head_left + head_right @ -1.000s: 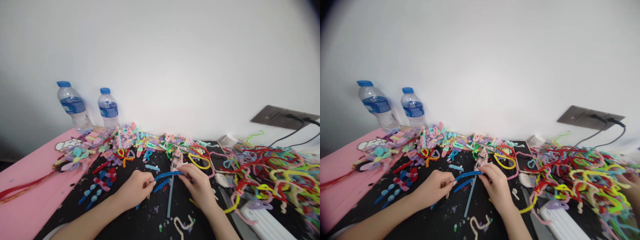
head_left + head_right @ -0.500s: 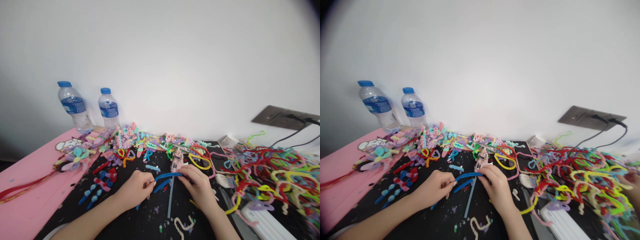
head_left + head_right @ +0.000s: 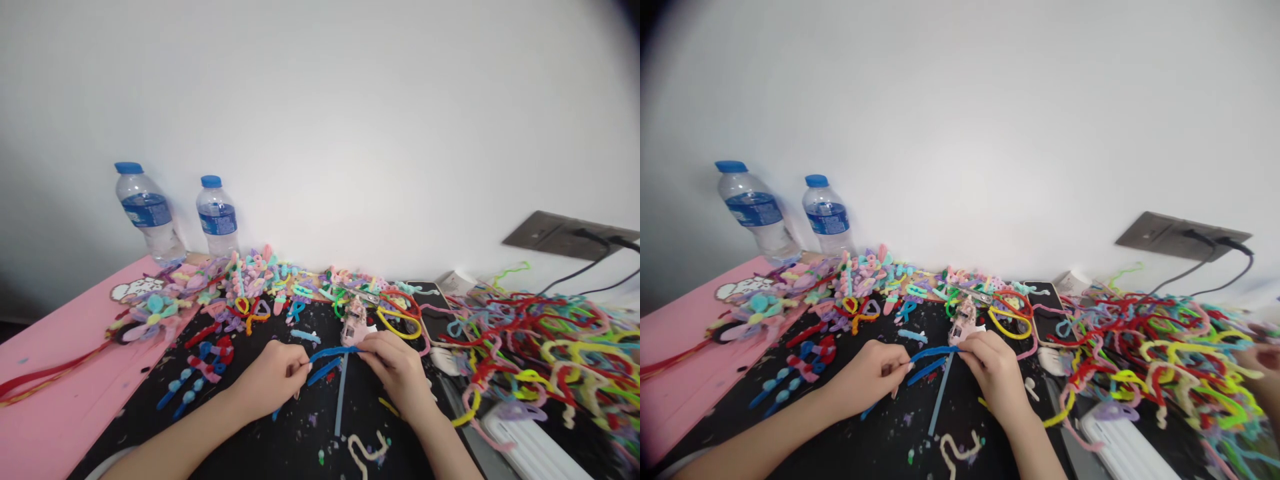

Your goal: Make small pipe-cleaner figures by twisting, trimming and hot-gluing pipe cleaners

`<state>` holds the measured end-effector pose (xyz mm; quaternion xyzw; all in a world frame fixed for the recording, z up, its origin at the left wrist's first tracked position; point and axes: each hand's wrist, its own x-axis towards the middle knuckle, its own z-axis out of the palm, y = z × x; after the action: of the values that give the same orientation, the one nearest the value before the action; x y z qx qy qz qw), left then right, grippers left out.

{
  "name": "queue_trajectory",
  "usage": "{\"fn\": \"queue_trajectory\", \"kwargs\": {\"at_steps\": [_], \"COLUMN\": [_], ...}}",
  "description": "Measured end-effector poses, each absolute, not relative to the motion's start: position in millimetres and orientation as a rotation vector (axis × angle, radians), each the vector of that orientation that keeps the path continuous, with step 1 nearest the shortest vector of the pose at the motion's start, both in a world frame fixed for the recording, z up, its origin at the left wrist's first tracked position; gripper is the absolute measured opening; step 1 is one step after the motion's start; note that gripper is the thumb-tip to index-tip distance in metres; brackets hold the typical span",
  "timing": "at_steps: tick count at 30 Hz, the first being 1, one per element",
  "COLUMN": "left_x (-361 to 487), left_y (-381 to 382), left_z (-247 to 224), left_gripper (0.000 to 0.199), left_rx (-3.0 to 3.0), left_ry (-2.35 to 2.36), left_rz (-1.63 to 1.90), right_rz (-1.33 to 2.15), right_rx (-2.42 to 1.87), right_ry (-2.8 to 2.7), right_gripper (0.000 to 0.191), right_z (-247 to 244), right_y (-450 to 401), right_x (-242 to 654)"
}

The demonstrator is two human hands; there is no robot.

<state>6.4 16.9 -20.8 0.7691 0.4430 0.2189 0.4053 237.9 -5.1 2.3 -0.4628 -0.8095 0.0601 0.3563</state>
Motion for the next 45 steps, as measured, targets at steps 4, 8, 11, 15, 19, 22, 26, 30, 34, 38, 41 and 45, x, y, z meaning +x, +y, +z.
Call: {"fn": "queue_trajectory", "kwargs": {"at_steps": [4, 8, 11, 15, 19, 22, 26, 30, 34, 38, 41, 45], "left_x": [6.4, 6.5, 6.4, 6.4, 6.4, 6.5, 7.4, 8.7, 9.1, 9.6, 11.2, 14.0], "left_y": [16.6, 16.1, 16.1, 16.4, 16.6, 16.8, 18.3, 22.7, 26.8, 24.7, 20.9, 17.9], "left_z": [-21.5, -22.3, -22.3, -22.4, -22.5, -21.9, -19.4, -17.6, -17.9, -15.3, -13.5, -13.6], "left_gripper": [0.027, 0.027, 0.027, 0.026, 0.028, 0.027, 0.029, 0.029, 0.03, 0.03, 0.027, 0.031], "left_rx": [1.94, 1.943, 1.94, 1.934, 1.928, 1.91, 1.845, 1.641, 1.286, 1.073, 1.057, 1.037], "left_ry": [1.113, 1.12, 1.119, 1.115, 1.104, 1.102, 1.158, 1.158, 1.053, 0.942, 0.862, 0.836], "left_rz": [0.558, 0.568, 0.564, 0.562, 0.568, 0.579, 0.629, 0.767, 0.777, 0.805, 0.875, 0.805], "right_rz": [0.153, 0.151, 0.155, 0.181, 0.218, 0.235, 0.231, 0.226, 0.333, 0.471, 0.563, 0.814], "right_rx": [-1.203, -1.21, -1.208, -1.222, -1.241, -1.246, -1.268, -1.314, -1.302, -1.251, -1.252, -1.221], "right_ry": [-2.099, -2.104, -2.094, -2.085, -2.062, -2.029, -1.964, -1.872, -1.882, -1.932, -1.922, -1.789], "right_gripper": [0.013, 0.014, 0.015, 0.015, 0.014, 0.013, 0.015, 0.016, 0.012, 0.014, 0.014, 0.011], "right_z": [3.0, 4.6, 5.9, 5.7, 4.7, 4.5, 2.2, -1.8, -4.6, -6.6, -9.1, -13.7], "right_y": [-4.9, -4.9, -5.0, -5.1, -4.8, -4.3, -3.2, -4.3, -9.3, -16.3, -21.6, -27.4], "right_x": [238.8, 238.4, 237.5, 237.1, 237.2, 237.4, 238.6, 235.8, 225.1, 211.5, 202.7, 191.4]}}
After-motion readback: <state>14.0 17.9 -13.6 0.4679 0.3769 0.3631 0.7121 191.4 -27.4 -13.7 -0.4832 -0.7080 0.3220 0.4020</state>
